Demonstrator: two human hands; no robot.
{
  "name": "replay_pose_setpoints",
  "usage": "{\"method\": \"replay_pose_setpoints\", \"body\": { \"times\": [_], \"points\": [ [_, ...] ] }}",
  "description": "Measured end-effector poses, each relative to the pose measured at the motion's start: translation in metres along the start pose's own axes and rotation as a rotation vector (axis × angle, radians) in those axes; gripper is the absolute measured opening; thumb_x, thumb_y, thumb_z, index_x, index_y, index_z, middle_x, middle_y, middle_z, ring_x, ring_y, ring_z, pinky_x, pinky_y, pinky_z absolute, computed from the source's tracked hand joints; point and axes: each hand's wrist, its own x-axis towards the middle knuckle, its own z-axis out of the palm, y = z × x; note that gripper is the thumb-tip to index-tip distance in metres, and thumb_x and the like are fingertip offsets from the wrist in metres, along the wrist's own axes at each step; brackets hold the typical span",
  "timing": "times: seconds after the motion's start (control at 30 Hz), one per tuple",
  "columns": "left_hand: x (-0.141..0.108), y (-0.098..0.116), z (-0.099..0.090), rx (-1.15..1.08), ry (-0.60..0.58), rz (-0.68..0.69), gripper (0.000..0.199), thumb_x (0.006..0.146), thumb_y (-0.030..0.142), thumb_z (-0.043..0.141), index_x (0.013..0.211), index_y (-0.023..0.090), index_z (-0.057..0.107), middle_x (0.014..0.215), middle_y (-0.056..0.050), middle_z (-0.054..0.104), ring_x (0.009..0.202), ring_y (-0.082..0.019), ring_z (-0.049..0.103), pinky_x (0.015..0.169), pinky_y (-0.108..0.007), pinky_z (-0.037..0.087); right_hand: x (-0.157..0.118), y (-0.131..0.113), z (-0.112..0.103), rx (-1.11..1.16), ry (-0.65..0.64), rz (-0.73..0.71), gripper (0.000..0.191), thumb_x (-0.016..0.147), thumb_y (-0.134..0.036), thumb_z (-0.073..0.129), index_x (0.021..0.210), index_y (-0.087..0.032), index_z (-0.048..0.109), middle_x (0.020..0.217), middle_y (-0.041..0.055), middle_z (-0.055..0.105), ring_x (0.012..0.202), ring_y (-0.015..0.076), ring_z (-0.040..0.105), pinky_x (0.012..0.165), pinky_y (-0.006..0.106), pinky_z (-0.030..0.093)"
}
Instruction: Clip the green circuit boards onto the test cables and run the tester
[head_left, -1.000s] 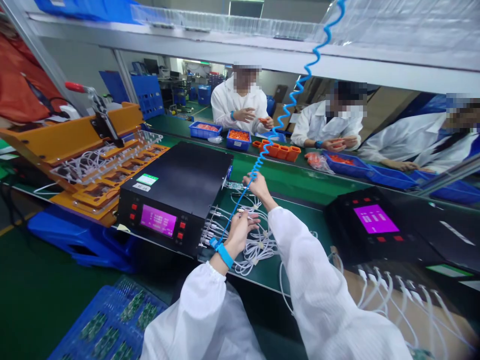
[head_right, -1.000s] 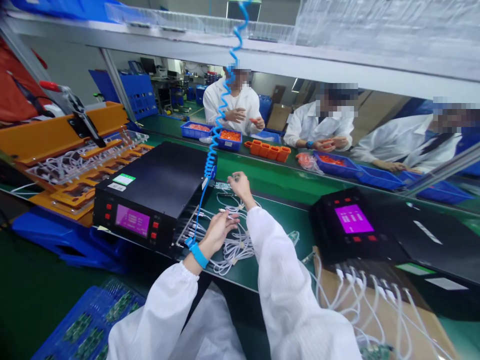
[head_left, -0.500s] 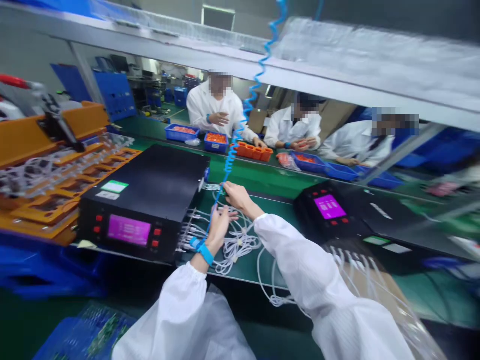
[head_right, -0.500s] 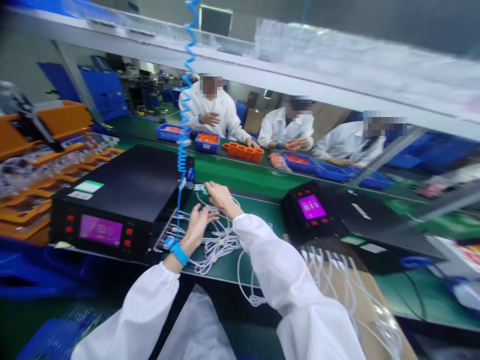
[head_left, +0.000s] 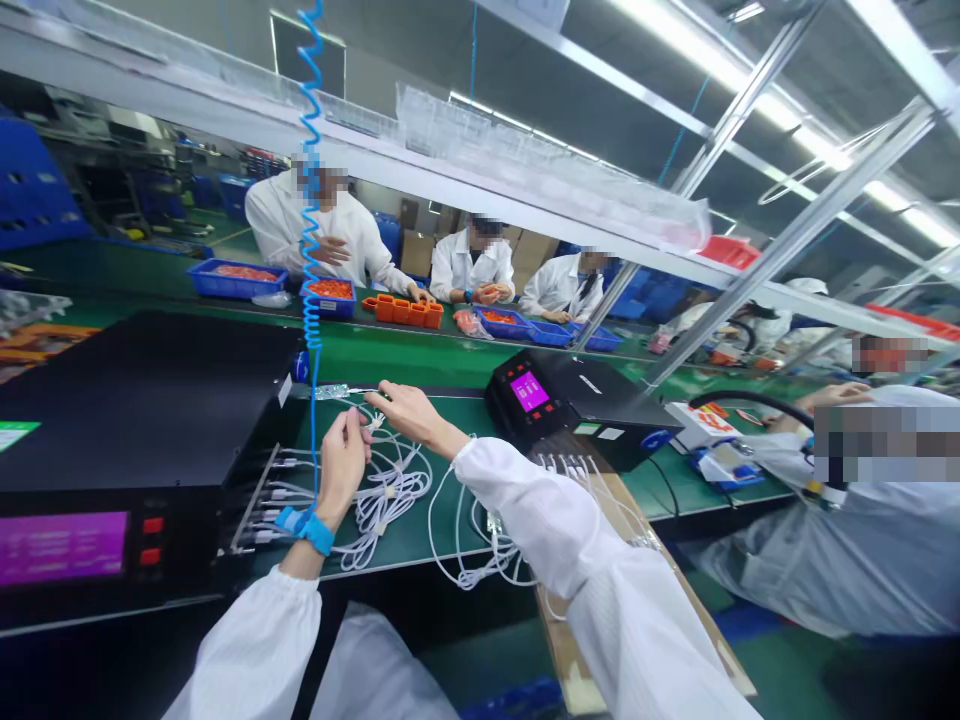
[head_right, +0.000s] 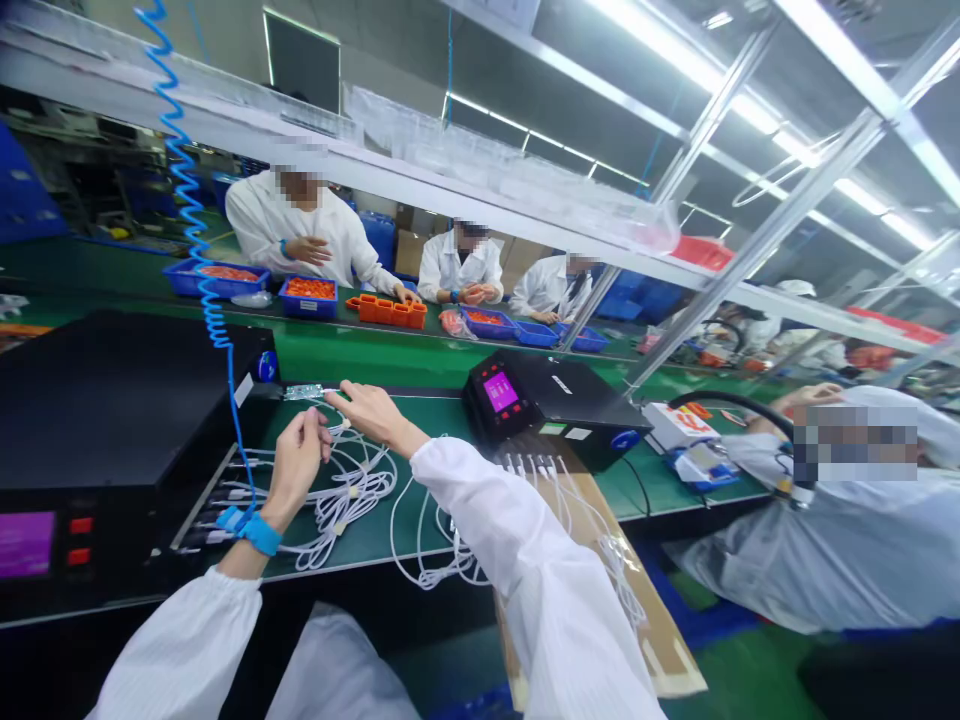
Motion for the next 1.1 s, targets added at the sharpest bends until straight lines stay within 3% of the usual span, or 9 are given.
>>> {"method": "replay_pose_setpoints", "body": {
  "times": [0.13, 0.47, 0.67, 0.8, 0.9, 0.97, 1.1],
  "points": [
    [-0.003, -0.002, 0.007, -0.022, -0.032, 0.009, 0.04, 0.1, 0.052, 0.05, 0.077, 0.019, 0.052, 0.062, 0.003, 0.048, 0.046, -0.009, 0.041, 0.043, -0.02, 0.033, 0.0, 0.009, 0.009, 0.014, 0.019, 0.023, 0.037, 0.103, -0.009, 0.041, 0.133, -0.022, 0.057, 0.121, 0.0124, 0.063, 0.088, 0.0187, 0.064, 0.08, 0.032, 0.051],
    [0.013, -0.004, 0.013, 0.018, -0.013, 0.026, 0.037, 0.099, 0.05, 0.049, 0.078, 0.02, 0.053, 0.064, 0.003, 0.047, 0.05, -0.01, 0.042, 0.045, -0.021, 0.035, 0.012, 0.001, 0.023, 0.184, 0.075, 0.265, 0.036, 0.103, -0.013, 0.044, 0.133, -0.026, 0.059, 0.123, 0.0081, 0.064, 0.093, 0.0181, 0.066, 0.081, 0.028, 0.05],
    [-0.005, -0.01, 0.01, 0.133, -0.121, 0.017, 0.043, 0.098, 0.055, 0.05, 0.074, 0.02, 0.052, 0.063, 0.002, 0.051, 0.051, -0.012, 0.045, 0.048, -0.023, 0.037, 0.021, 0.023, 0.019, 0.413, 0.206, 0.687, 0.026, 0.109, -0.028, 0.041, 0.128, -0.023, 0.058, 0.122, 0.0077, 0.065, 0.105, 0.0194, 0.066, 0.084, 0.027, 0.052],
    [0.005, -0.013, 0.011, 0.05, -0.015, -0.004, 0.037, 0.096, 0.054, 0.053, 0.096, 0.018, 0.059, 0.07, 0.001, 0.058, 0.05, -0.013, 0.05, 0.048, -0.024, 0.042, 0.016, 0.013, 0.0, 0.57, 0.254, 0.484, 0.02, 0.106, -0.035, 0.051, 0.12, -0.024, 0.06, 0.114, 0.0038, 0.069, 0.103, 0.0174, 0.066, 0.09, 0.026, 0.05],
    [0.019, -0.014, 0.012, 0.057, 0.007, 0.025, 0.048, 0.092, 0.058, 0.061, 0.116, 0.016, 0.058, 0.067, 0.002, 0.059, 0.051, -0.015, 0.053, 0.048, -0.025, 0.042, 0.011, -0.008, -0.016, 0.76, 0.332, 0.413, 0.016, 0.105, -0.034, 0.053, 0.113, -0.023, 0.06, 0.108, 0.0021, 0.07, 0.1, 0.0156, 0.065, 0.091, 0.024, 0.048],
    [0.025, -0.015, 0.013, 0.053, -0.043, 0.066, 0.051, 0.089, 0.062, 0.063, 0.112, 0.016, 0.06, 0.062, 0.002, 0.056, 0.049, -0.015, 0.051, 0.047, -0.024, 0.038, 0.009, -0.018, -0.025, 0.899, 0.39, 0.409, 0.013, 0.103, -0.033, 0.055, 0.108, -0.022, 0.06, 0.103, 0.0003, 0.069, 0.095, 0.0143, 0.064, 0.089, 0.023, 0.048],
    [0.025, -0.018, 0.012, 0.014, -0.154, 0.091, 0.049, 0.086, 0.066, 0.065, 0.081, 0.018, 0.059, 0.058, 0.003, 0.049, 0.049, -0.011, 0.042, 0.046, -0.023, 0.031, 0.01, -0.018, -0.029, 1.067, 0.444, 0.516, 0.014, 0.098, -0.036, 0.059, 0.097, -0.022, 0.06, 0.085, -0.005, 0.062, 0.075, 0.0115, 0.055, 0.074, 0.022, 0.044]
  ]
}}
